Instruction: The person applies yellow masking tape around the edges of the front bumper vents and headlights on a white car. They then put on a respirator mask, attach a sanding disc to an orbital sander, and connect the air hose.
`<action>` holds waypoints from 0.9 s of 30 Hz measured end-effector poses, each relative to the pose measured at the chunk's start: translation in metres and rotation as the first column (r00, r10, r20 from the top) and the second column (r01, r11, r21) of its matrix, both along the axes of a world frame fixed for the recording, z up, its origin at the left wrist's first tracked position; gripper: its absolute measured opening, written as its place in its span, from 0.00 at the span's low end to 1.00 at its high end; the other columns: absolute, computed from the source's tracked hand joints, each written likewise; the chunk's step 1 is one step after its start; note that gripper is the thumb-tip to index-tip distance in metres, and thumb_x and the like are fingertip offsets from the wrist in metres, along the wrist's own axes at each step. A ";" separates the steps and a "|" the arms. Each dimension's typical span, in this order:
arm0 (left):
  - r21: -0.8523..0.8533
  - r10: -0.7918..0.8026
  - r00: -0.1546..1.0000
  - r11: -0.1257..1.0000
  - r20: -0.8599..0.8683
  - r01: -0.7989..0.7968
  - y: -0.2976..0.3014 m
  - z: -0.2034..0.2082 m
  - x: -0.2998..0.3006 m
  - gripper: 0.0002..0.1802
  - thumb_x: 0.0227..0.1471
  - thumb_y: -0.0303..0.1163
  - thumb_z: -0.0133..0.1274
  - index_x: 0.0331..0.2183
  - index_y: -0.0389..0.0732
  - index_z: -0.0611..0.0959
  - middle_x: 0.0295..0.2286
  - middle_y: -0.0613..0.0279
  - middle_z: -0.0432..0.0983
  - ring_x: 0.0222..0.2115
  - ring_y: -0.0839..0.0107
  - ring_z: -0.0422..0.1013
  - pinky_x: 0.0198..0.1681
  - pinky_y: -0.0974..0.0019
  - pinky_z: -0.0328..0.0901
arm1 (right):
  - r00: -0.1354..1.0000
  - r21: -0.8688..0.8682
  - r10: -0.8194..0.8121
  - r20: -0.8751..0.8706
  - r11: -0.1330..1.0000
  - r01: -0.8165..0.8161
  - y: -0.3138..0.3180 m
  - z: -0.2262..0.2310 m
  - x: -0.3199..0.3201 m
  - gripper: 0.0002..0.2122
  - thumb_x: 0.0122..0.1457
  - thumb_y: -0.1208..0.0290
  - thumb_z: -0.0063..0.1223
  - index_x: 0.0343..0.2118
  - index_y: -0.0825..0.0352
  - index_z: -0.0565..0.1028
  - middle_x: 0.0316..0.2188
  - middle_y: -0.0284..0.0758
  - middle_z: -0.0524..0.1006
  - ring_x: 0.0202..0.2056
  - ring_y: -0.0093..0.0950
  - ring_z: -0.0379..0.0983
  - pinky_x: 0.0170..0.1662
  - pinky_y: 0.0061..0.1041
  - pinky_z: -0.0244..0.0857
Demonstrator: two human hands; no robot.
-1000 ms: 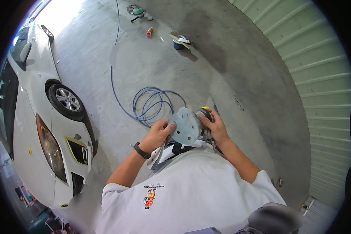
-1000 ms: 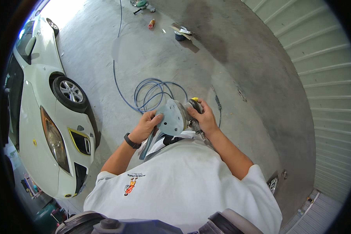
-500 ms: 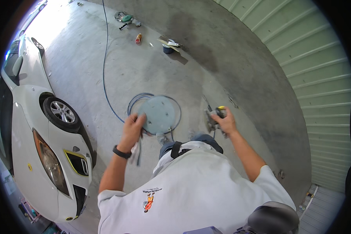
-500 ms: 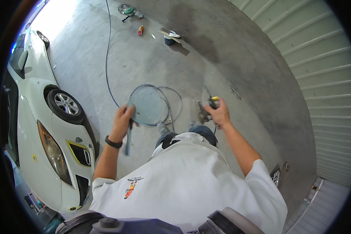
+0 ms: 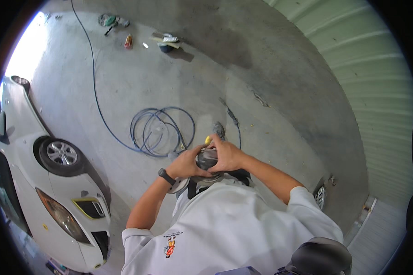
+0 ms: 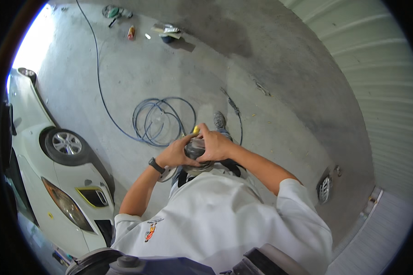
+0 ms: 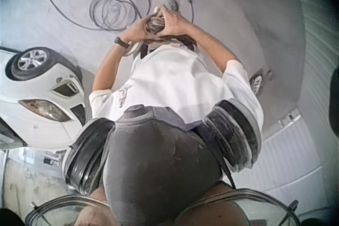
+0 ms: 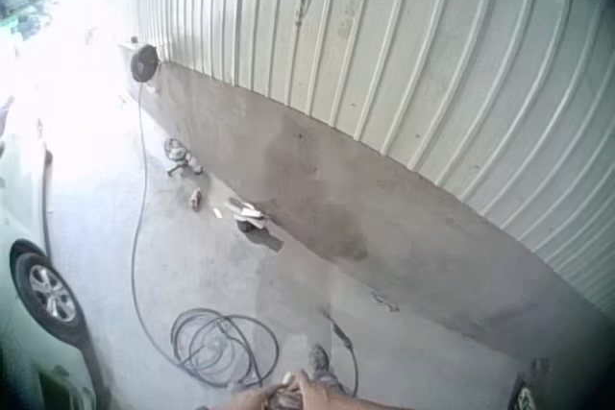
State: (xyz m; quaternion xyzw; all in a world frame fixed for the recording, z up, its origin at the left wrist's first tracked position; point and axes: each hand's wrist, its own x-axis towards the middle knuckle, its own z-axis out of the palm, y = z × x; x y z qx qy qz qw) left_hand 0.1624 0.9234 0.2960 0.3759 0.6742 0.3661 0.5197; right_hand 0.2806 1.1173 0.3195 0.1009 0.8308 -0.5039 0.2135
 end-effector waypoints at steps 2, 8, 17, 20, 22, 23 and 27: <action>-0.099 0.118 0.981 0.990 0.155 -0.104 0.020 -0.010 0.000 0.61 0.33 0.41 0.80 0.66 0.36 0.65 0.50 0.47 0.80 0.49 0.58 0.78 0.54 0.59 0.70 | 0.998 -0.105 0.069 0.010 0.992 -0.067 0.027 -0.015 -0.012 0.42 0.42 0.59 0.76 0.54 0.70 0.57 0.47 0.52 0.77 0.45 0.53 0.78 0.49 0.42 0.71; -0.303 0.378 0.635 0.925 0.673 -0.229 0.067 -0.125 0.023 0.42 0.42 0.33 0.76 0.57 0.34 0.76 0.46 0.60 0.81 0.47 0.72 0.75 0.57 0.67 0.66 | 0.729 -0.711 0.347 0.590 0.651 0.265 0.153 -0.157 -0.043 0.27 0.59 0.57 0.65 0.53 0.67 0.67 0.43 0.45 0.77 0.40 0.40 0.81 0.42 0.37 0.73; -0.787 0.610 -0.499 0.455 0.616 -0.416 0.052 -0.378 0.135 0.37 0.61 0.47 0.57 0.63 0.35 0.70 0.53 0.51 0.77 0.53 0.57 0.75 0.59 0.54 0.68 | 0.795 0.286 -0.055 0.605 0.946 -0.152 0.276 -0.574 -0.019 0.19 0.62 0.53 0.54 0.44 0.65 0.81 0.42 0.48 0.83 0.47 0.47 0.78 0.50 0.44 0.71; -0.867 0.309 -0.812 0.233 0.495 -0.440 0.052 -0.459 0.177 0.37 0.63 0.54 0.53 0.61 0.36 0.72 0.53 0.51 0.77 0.52 0.55 0.75 0.58 0.51 0.69 | 0.830 0.432 -0.008 0.557 0.857 -0.281 0.294 -0.681 -0.010 0.18 0.62 0.55 0.53 0.45 0.64 0.79 0.46 0.47 0.81 0.49 0.49 0.77 0.52 0.45 0.70; -0.884 0.226 -0.857 0.185 0.462 -0.428 0.042 -0.495 0.189 0.37 0.63 0.55 0.53 0.61 0.36 0.72 0.53 0.51 0.76 0.52 0.55 0.75 0.58 0.51 0.70 | 0.860 0.553 -0.044 0.508 0.782 -0.287 0.310 -0.746 -0.021 0.26 0.62 0.54 0.53 0.56 0.68 0.73 0.49 0.53 0.79 0.52 0.52 0.75 0.56 0.46 0.69; -0.887 0.195 -0.868 0.182 0.456 -0.425 0.037 -0.507 0.192 0.37 0.63 0.55 0.53 0.61 0.37 0.72 0.53 0.51 0.76 0.53 0.55 0.75 0.57 0.51 0.70 | 0.879 0.646 -0.074 0.471 0.708 -0.286 0.320 -0.770 -0.029 0.29 0.62 0.56 0.54 0.60 0.73 0.68 0.51 0.57 0.77 0.53 0.55 0.74 0.57 0.47 0.68; -0.894 0.136 -0.888 0.158 0.440 -0.418 0.024 -0.535 0.190 0.37 0.64 0.57 0.52 0.61 0.38 0.72 0.54 0.51 0.76 0.53 0.56 0.74 0.57 0.50 0.71 | 0.870 0.728 -0.295 0.394 0.678 -0.099 0.336 -0.848 -0.058 0.27 0.63 0.57 0.53 0.57 0.74 0.67 0.49 0.56 0.77 0.52 0.56 0.75 0.57 0.48 0.68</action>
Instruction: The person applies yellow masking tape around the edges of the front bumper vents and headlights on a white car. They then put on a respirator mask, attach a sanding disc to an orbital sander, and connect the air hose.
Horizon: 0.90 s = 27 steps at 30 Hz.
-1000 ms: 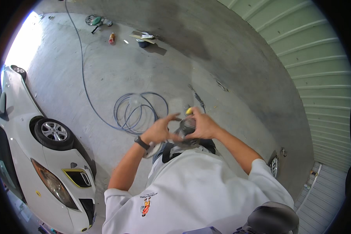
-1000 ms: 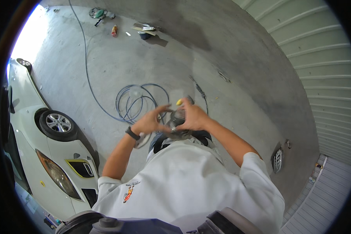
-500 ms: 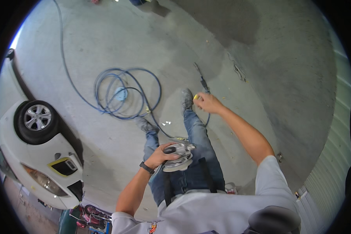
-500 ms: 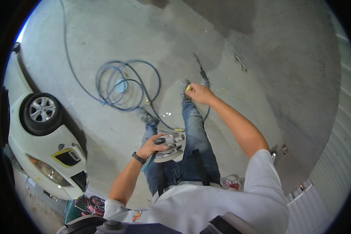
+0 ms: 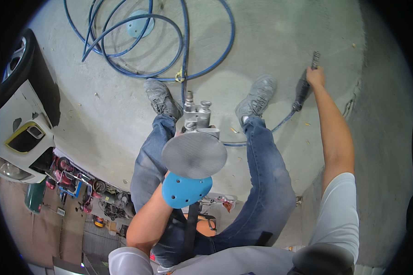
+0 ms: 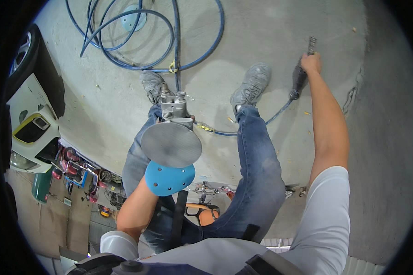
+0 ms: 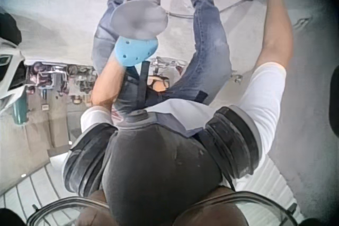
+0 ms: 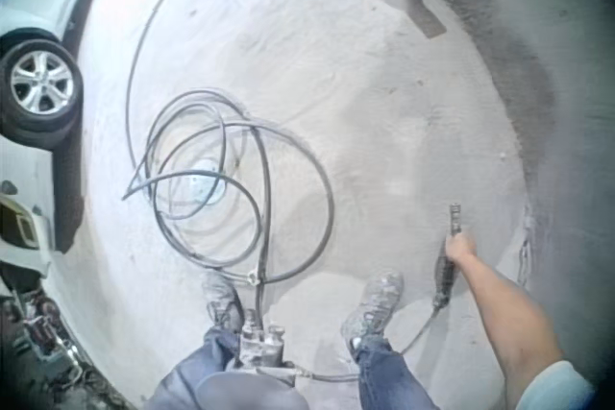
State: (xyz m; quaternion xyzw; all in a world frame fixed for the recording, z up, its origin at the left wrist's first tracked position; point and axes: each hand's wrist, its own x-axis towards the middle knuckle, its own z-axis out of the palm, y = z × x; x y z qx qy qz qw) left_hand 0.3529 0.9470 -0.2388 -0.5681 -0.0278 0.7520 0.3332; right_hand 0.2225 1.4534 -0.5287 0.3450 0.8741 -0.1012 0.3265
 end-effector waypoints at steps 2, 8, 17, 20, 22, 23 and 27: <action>0.009 0.006 1.000 1.000 -0.026 -0.006 -0.002 0.000 -0.007 0.37 0.64 0.58 0.52 0.61 0.39 0.73 0.54 0.51 0.76 0.53 0.56 0.74 0.56 0.50 0.72 | 0.999 0.163 -0.029 0.028 0.986 0.024 -0.006 -0.009 -0.007 0.25 0.64 0.58 0.53 0.55 0.74 0.67 0.48 0.54 0.79 0.52 0.54 0.75 0.56 0.48 0.68; -0.414 -0.485 0.858 0.825 -0.171 0.384 0.003 0.050 -0.053 0.31 0.60 0.43 0.59 0.58 0.34 0.75 0.50 0.51 0.79 0.49 0.63 0.76 0.54 0.62 0.70 | 0.957 -0.310 0.121 -0.265 0.929 -0.203 -0.077 0.113 0.000 0.18 0.62 0.67 0.51 0.51 0.70 0.64 0.38 0.60 0.78 0.40 0.60 0.76 0.45 0.53 0.70; -0.838 -0.959 0.134 0.285 -0.251 0.465 0.005 0.257 -0.133 0.37 0.40 0.32 0.76 0.52 0.32 0.79 0.44 0.59 0.81 0.45 0.70 0.76 0.54 0.64 0.68 | 0.674 -0.463 0.432 -0.598 0.500 -0.732 -0.152 0.519 0.014 0.17 0.60 0.57 0.61 0.49 0.59 0.77 0.25 0.35 0.78 0.27 0.40 0.77 0.28 0.39 0.69; -0.909 -0.961 0.034 0.272 -0.276 0.315 0.000 0.342 -0.148 0.36 0.39 0.33 0.76 0.50 0.32 0.80 0.42 0.59 0.82 0.45 0.71 0.77 0.54 0.64 0.68 | 0.581 -0.427 0.478 -0.659 0.398 -0.812 -0.164 0.615 0.000 0.16 0.60 0.58 0.61 0.49 0.57 0.78 0.21 0.32 0.76 0.22 0.37 0.75 0.23 0.37 0.67; -0.930 -0.961 -0.053 0.248 -0.272 0.272 -0.008 0.394 -0.150 0.36 0.39 0.34 0.76 0.50 0.33 0.80 0.42 0.59 0.83 0.44 0.72 0.77 0.54 0.64 0.69 | 0.525 -0.392 0.513 -0.679 0.350 -0.851 -0.178 0.670 -0.005 0.16 0.60 0.58 0.61 0.49 0.57 0.78 0.20 0.32 0.75 0.21 0.37 0.74 0.22 0.37 0.65; -0.944 -0.956 -0.091 0.254 -0.277 0.210 -0.012 0.415 -0.152 0.36 0.39 0.34 0.76 0.50 0.33 0.80 0.42 0.59 0.83 0.44 0.72 0.77 0.54 0.64 0.69 | 0.521 -0.399 0.503 -0.689 0.337 -0.853 -0.185 0.692 -0.009 0.16 0.60 0.58 0.61 0.49 0.57 0.78 0.20 0.32 0.75 0.21 0.37 0.74 0.22 0.37 0.65; -0.987 -0.969 -0.214 0.145 -0.126 -0.074 -0.029 0.489 -0.141 0.34 0.38 0.35 0.76 0.48 0.38 0.80 0.38 0.55 0.82 0.40 0.64 0.80 0.49 0.63 0.72 | 0.411 -0.358 0.581 -0.703 0.211 -0.910 -0.209 0.772 -0.026 0.15 0.62 0.56 0.59 0.46 0.59 0.77 0.21 0.33 0.76 0.21 0.38 0.75 0.22 0.38 0.65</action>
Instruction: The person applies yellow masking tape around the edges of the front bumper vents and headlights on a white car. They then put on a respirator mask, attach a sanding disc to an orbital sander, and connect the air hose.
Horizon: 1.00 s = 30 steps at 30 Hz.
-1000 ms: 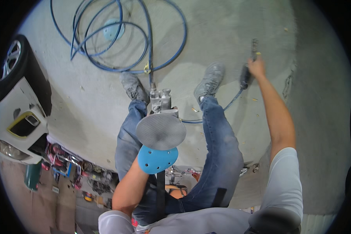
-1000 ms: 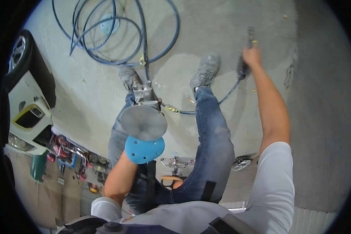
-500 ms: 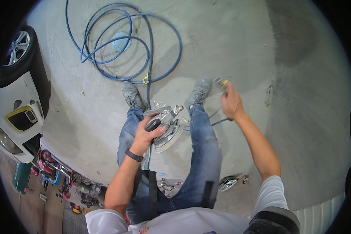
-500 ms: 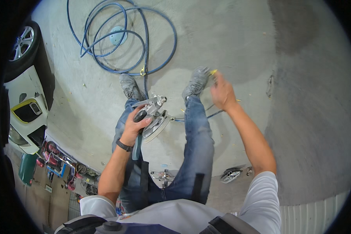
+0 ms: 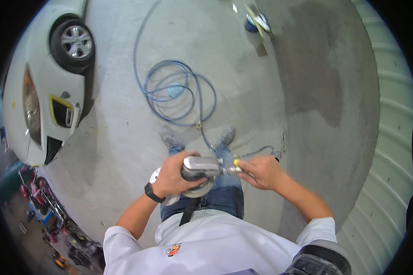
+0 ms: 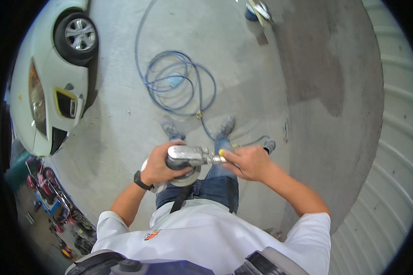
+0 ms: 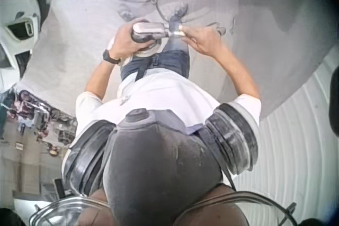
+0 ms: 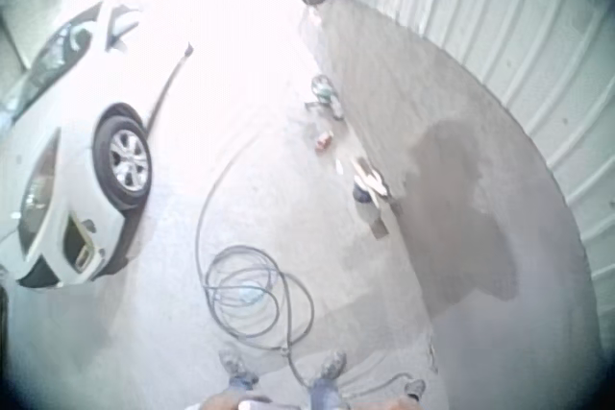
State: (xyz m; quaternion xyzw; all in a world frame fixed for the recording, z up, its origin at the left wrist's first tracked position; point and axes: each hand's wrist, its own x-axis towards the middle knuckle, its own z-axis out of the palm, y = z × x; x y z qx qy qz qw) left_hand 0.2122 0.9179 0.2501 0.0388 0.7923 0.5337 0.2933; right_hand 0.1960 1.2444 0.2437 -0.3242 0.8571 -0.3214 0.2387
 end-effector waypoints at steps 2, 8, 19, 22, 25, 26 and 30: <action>-0.025 -0.021 0.993 1.000 -0.119 0.018 -0.026 0.038 0.013 0.39 0.38 0.41 0.77 0.51 0.39 0.79 0.40 0.52 0.82 0.41 0.54 0.80 0.47 0.58 0.73 | 0.989 0.086 0.144 -0.020 0.986 -0.142 -0.026 0.040 0.003 0.15 0.62 0.55 0.59 0.45 0.59 0.77 0.21 0.34 0.76 0.21 0.38 0.74 0.23 0.38 0.65; 0.068 -0.150 0.957 0.983 -0.250 0.172 -0.145 0.133 0.049 0.36 0.42 0.50 0.72 0.49 0.40 0.80 0.38 0.52 0.81 0.37 0.51 0.79 0.41 0.57 0.73 | 0.951 0.028 0.307 0.041 0.951 -0.308 -0.146 0.146 0.015 0.14 0.62 0.58 0.59 0.42 0.62 0.76 0.22 0.35 0.77 0.21 0.39 0.75 0.23 0.39 0.65; -0.029 0.147 0.770 0.977 -0.621 -0.210 -0.272 0.185 0.162 0.33 0.46 0.51 0.68 0.47 0.40 0.77 0.30 0.56 0.74 0.20 0.56 0.74 0.20 0.56 0.68 | 0.829 0.085 0.519 0.208 0.835 -0.544 -0.320 0.216 0.025 0.11 0.62 0.61 0.59 0.38 0.64 0.77 0.16 0.39 0.73 0.18 0.43 0.71 0.24 0.40 0.64; -0.013 0.217 0.714 0.953 -0.666 -0.301 -0.286 0.185 0.176 0.34 0.45 0.50 0.69 0.47 0.39 0.77 0.30 0.57 0.74 0.21 0.57 0.74 0.20 0.58 0.67 | 0.838 0.076 0.511 0.189 0.844 -0.532 -0.354 0.220 0.022 0.12 0.61 0.61 0.60 0.39 0.64 0.77 0.14 0.38 0.72 0.17 0.44 0.71 0.24 0.39 0.64; -0.106 0.162 0.667 0.934 -0.727 -0.342 -0.296 0.188 0.183 0.32 0.44 0.50 0.70 0.45 0.40 0.79 0.29 0.60 0.75 0.20 0.60 0.74 0.19 0.60 0.68 | 0.810 0.299 0.539 0.230 0.753 -0.586 -0.389 0.236 0.016 0.25 0.57 0.60 0.65 0.54 0.65 0.70 0.25 0.42 0.78 0.27 0.43 0.77 0.31 0.38 0.69; -0.140 0.132 0.654 0.927 -0.745 -0.348 -0.298 0.190 0.185 0.31 0.44 0.50 0.70 0.44 0.41 0.80 0.29 0.62 0.75 0.19 0.61 0.74 0.19 0.60 0.69 | 0.815 0.202 0.573 0.089 0.791 -0.578 -0.399 0.245 0.018 0.28 0.56 0.61 0.66 0.56 0.65 0.67 0.32 0.44 0.77 0.32 0.44 0.77 0.35 0.39 0.70; -0.201 0.115 0.672 0.905 -0.732 -0.375 -0.300 0.195 0.190 0.36 0.42 0.50 0.70 0.48 0.40 0.78 0.30 0.61 0.75 0.20 0.61 0.74 0.19 0.61 0.68 | 0.766 0.303 0.642 0.019 0.726 -0.617 -0.446 0.256 0.040 0.40 0.51 0.65 0.69 0.64 0.67 0.57 0.52 0.49 0.72 0.49 0.49 0.74 0.49 0.41 0.70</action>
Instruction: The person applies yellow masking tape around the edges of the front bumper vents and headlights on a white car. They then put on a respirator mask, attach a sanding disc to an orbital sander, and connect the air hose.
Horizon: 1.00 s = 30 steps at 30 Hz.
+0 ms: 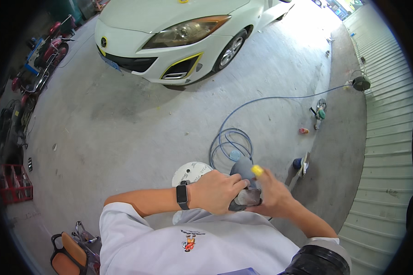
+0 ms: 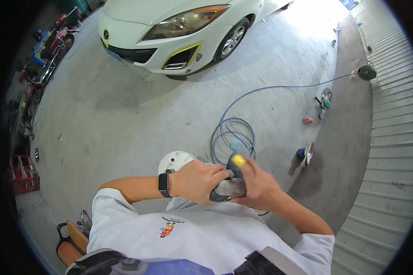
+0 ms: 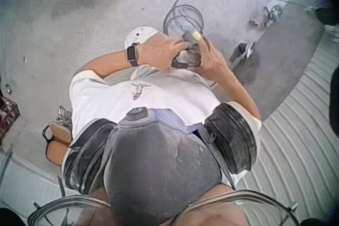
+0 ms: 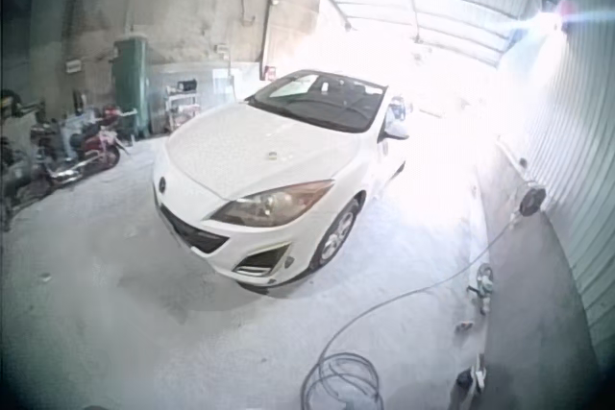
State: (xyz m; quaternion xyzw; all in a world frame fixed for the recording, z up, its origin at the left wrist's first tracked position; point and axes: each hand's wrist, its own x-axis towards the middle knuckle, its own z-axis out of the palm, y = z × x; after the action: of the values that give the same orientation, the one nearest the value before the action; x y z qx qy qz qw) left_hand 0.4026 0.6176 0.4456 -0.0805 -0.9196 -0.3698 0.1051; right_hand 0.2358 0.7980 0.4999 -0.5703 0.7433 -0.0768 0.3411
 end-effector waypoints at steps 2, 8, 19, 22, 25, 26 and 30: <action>0.013 0.077 0.991 0.997 0.107 -0.078 0.001 0.000 0.007 0.36 0.42 0.50 0.71 0.48 0.40 0.78 0.33 0.57 0.78 0.26 0.56 0.77 0.26 0.58 0.72 | 0.997 0.050 0.078 0.007 0.996 -0.078 -0.019 -0.009 0.018 0.46 0.48 0.72 0.67 0.69 0.68 0.52 0.54 0.50 0.73 0.52 0.50 0.73 0.54 0.42 0.69; 0.581 0.781 0.596 0.400 0.188 -0.708 -0.030 -0.058 0.060 0.26 0.50 0.51 0.68 0.38 0.37 0.84 0.32 0.59 0.83 0.31 0.67 0.78 0.38 0.65 0.72 | 0.980 -0.149 -0.099 0.172 0.981 0.125 -0.045 -0.048 -0.015 0.41 0.43 0.77 0.63 0.65 0.67 0.62 0.41 0.48 0.78 0.39 0.45 0.77 0.46 0.36 0.71; 0.794 0.298 0.740 -0.310 0.603 -0.523 -0.020 -0.184 0.108 0.34 0.63 0.60 0.49 0.39 0.33 0.84 0.44 0.46 0.82 0.40 0.65 0.77 0.47 0.62 0.71 | 0.702 -0.192 -0.306 0.643 0.823 0.535 -0.086 -0.098 -0.124 0.44 0.37 0.82 0.65 0.65 0.63 0.63 0.49 0.34 0.73 0.50 0.27 0.71 0.57 0.23 0.62; 0.785 0.090 0.804 -0.307 0.587 -0.539 -0.064 -0.187 0.102 0.37 0.62 0.59 0.51 0.54 0.32 0.79 0.49 0.45 0.79 0.48 0.61 0.77 0.56 0.57 0.70 | 0.604 -0.139 -0.312 0.733 0.801 0.582 -0.101 -0.111 -0.160 0.45 0.37 0.83 0.65 0.65 0.63 0.63 0.48 0.33 0.73 0.50 0.26 0.71 0.57 0.23 0.62; 0.746 0.102 0.750 -0.248 0.654 -0.618 -0.098 -0.202 0.088 0.45 0.61 0.65 0.49 0.61 0.34 0.72 0.51 0.50 0.78 0.53 0.58 0.75 0.60 0.52 0.67 | 0.572 -0.148 -0.379 0.728 0.727 0.670 -0.104 -0.123 -0.198 0.46 0.36 0.82 0.66 0.66 0.65 0.63 0.50 0.33 0.74 0.50 0.25 0.71 0.58 0.23 0.61; 0.758 0.112 0.758 -0.240 0.642 -0.606 -0.109 -0.208 0.081 0.45 0.61 0.66 0.48 0.62 0.35 0.72 0.51 0.50 0.78 0.53 0.58 0.75 0.61 0.52 0.67 | 0.548 -0.115 -0.427 0.719 0.705 0.700 -0.104 -0.126 -0.211 0.46 0.36 0.81 0.67 0.66 0.65 0.63 0.50 0.33 0.74 0.50 0.25 0.71 0.58 0.23 0.61; 0.438 -0.004 0.486 -0.427 0.874 -0.791 -0.162 -0.236 0.044 0.51 0.60 0.74 0.39 0.61 0.36 0.72 0.56 0.50 0.75 0.55 0.54 0.73 0.62 0.46 0.65 | 0.337 -0.031 -0.416 0.845 0.590 0.807 -0.098 -0.133 -0.267 0.43 0.35 0.81 0.66 0.63 0.67 0.66 0.46 0.30 0.75 0.47 0.23 0.71 0.55 0.21 0.62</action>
State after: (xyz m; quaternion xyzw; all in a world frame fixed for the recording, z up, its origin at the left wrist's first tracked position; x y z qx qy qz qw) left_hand 0.4470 0.4559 0.2097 0.5332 -0.2174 -0.8175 0.0142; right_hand -0.0313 0.7001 0.3664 -0.2039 0.6428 -0.6063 0.4214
